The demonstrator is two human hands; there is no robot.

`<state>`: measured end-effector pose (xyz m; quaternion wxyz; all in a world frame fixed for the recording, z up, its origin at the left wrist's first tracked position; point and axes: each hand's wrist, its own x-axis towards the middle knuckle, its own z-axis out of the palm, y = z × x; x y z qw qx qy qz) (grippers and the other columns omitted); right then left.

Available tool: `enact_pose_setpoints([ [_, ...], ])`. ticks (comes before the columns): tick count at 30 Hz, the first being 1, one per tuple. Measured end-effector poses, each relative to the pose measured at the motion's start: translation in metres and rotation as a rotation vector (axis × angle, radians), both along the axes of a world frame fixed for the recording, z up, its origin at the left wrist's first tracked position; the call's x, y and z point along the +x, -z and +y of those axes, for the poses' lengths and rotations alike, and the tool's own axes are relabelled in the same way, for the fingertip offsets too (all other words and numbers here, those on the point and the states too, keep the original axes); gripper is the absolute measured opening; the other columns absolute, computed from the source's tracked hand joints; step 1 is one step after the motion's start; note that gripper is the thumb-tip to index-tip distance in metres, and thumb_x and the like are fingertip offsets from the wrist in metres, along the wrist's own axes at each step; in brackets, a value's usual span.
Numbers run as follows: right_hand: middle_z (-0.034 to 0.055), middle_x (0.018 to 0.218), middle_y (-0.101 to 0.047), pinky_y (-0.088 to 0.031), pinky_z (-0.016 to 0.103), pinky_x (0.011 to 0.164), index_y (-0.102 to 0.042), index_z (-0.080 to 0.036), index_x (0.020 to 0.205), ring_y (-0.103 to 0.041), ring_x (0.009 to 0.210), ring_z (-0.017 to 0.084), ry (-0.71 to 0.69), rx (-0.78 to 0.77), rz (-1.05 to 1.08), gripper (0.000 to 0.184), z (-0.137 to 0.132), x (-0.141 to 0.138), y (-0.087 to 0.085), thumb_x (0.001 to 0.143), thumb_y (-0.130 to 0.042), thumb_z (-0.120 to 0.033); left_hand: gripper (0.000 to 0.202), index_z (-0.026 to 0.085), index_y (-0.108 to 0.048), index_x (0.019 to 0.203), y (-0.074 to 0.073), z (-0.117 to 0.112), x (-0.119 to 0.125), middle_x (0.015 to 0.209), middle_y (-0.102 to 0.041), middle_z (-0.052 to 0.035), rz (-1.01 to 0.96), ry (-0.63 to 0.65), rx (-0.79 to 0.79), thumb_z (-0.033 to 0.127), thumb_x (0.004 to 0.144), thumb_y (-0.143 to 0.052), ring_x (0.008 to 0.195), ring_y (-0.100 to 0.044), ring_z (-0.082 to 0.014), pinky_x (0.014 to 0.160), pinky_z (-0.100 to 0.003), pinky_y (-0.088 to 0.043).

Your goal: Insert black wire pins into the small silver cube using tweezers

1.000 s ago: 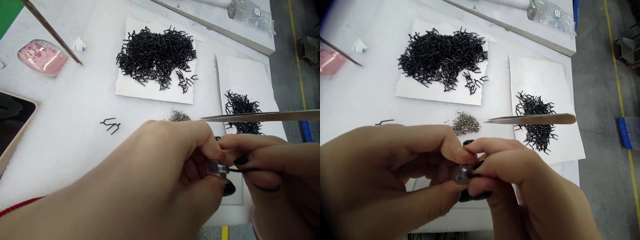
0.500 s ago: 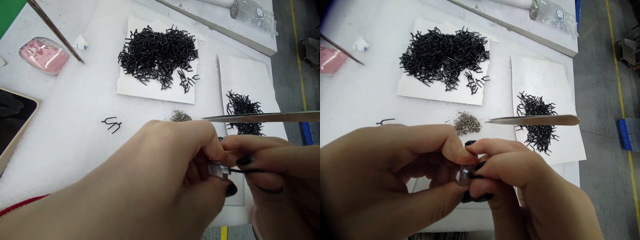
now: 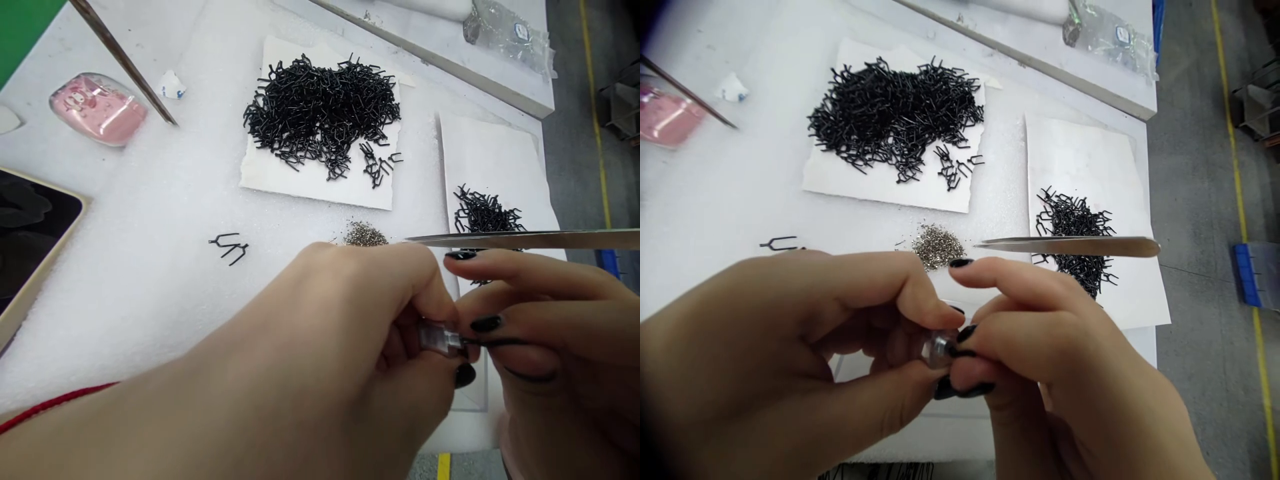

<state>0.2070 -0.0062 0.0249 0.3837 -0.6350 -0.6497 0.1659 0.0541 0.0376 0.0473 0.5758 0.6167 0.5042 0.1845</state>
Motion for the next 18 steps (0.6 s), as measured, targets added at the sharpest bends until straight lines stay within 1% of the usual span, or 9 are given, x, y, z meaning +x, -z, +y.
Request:
enact_pose_setpoints([
  [2,-0.0035,0.107,-0.068,-0.056,0.029,0.071,-0.062,-0.028,0.071,-0.068,0.079,0.015,0.01,-0.023,-0.035,0.028,-0.002,0.002,0.002,0.093,-0.055,-0.044,0.012,0.022,-0.057,0.074,-0.001,0.001,0.001,0.058,-0.054,0.0096,0.016,-0.001,-0.014,0.01,0.075,-0.06,0.051,-0.051,-0.0056,0.047,-0.014,-0.04],
  [5,-0.0027,0.093,-0.068,-0.054,0.03,0.088,-0.062,-0.029,0.072,-0.067,0.097,0.019,0.051,0.006,-0.006,0.03,-0.002,0.001,0.006,0.092,-0.056,-0.049,0.012,0.023,-0.057,0.073,-0.003,0.002,0.0,0.058,-0.054,0.0091,0.026,0.002,-0.048,0.012,0.078,-0.058,0.052,-0.051,-0.0069,0.046,-0.016,-0.042],
  [7,-0.0037,0.094,-0.07,-0.054,0.027,0.087,-0.065,-0.029,0.072,-0.068,0.095,0.018,0.053,0.024,0.028,0.025,0.0,0.001,0.006,0.092,-0.059,-0.043,0.012,0.025,-0.057,0.073,-0.003,0.002,-0.001,0.059,-0.053,0.0085,0.042,0.007,-0.084,0.015,0.08,-0.058,0.052,-0.051,-0.0086,0.046,-0.018,-0.044],
  [9,-0.0052,0.103,-0.071,-0.055,0.025,0.083,-0.069,-0.029,0.075,-0.068,0.089,0.016,-0.012,0.007,0.055,0.018,0.001,0.002,0.006,0.091,-0.061,-0.032,0.012,0.026,-0.056,0.072,-0.001,0.002,-0.002,0.059,-0.052,0.0078,0.049,0.007,-0.109,0.017,0.079,-0.06,0.051,-0.051,-0.0104,0.045,-0.019,-0.046],
  [11,-0.0047,0.109,-0.071,-0.056,0.027,0.084,-0.07,-0.028,0.077,-0.069,0.088,0.017,-0.072,-0.005,0.083,0.017,0.003,0.004,0.006,0.089,-0.061,-0.022,0.012,0.027,-0.057,0.072,0.003,0.0,-0.002,0.058,-0.052,0.0077,0.03,-0.01,-0.114,0.017,0.079,-0.06,0.05,-0.051,-0.0105,0.044,-0.019,-0.046],
  [12,-0.0037,0.108,-0.072,-0.058,0.028,0.083,-0.071,-0.027,0.077,-0.07,0.088,0.018,-0.103,0.0,0.093,0.017,0.003,0.005,0.006,0.088,-0.061,-0.018,0.012,0.027,-0.057,0.072,0.005,0.0,-0.002,0.057,-0.052,0.0079,0.012,-0.02,-0.106,0.018,0.079,-0.06,0.049,-0.05,-0.0102,0.043,-0.018,-0.045],
  [14,-0.0016,0.107,-0.073,-0.059,0.03,0.081,-0.072,-0.026,0.077,-0.071,0.087,0.02,-0.099,0.011,0.105,0.016,0.004,0.005,0.005,0.087,-0.062,-0.017,0.012,0.028,-0.058,0.072,0.011,0.0,-0.002,0.053,-0.052,0.0087,-0.032,-0.029,-0.091,0.021,0.081,-0.059,0.044,-0.047,-0.0088,0.036,-0.016,-0.035],
  [16,-0.0006,0.106,-0.073,-0.06,0.032,0.079,-0.072,-0.026,0.076,-0.072,0.087,0.022,-0.061,0.002,0.105,0.014,0.004,0.003,0.005,0.087,-0.063,-0.021,0.012,0.028,-0.059,0.069,0.017,0.001,-0.002,0.049,-0.051,0.0096,-0.08,-0.034,-0.078,0.021,0.079,-0.061,0.039,-0.042,-0.0073,0.031,-0.015,-0.025],
  [18,-0.0004,0.104,-0.073,-0.06,0.032,0.079,-0.072,-0.026,0.077,-0.072,0.086,0.022,-0.025,-0.003,0.105,0.013,0.003,0.002,0.005,0.087,-0.065,-0.026,0.013,0.028,-0.06,0.067,0.021,0.002,-0.003,0.045,-0.049,0.01,-0.116,-0.042,-0.079,0.019,0.076,-0.061,0.035,-0.038,-0.0062,0.029,-0.014,-0.02],
])
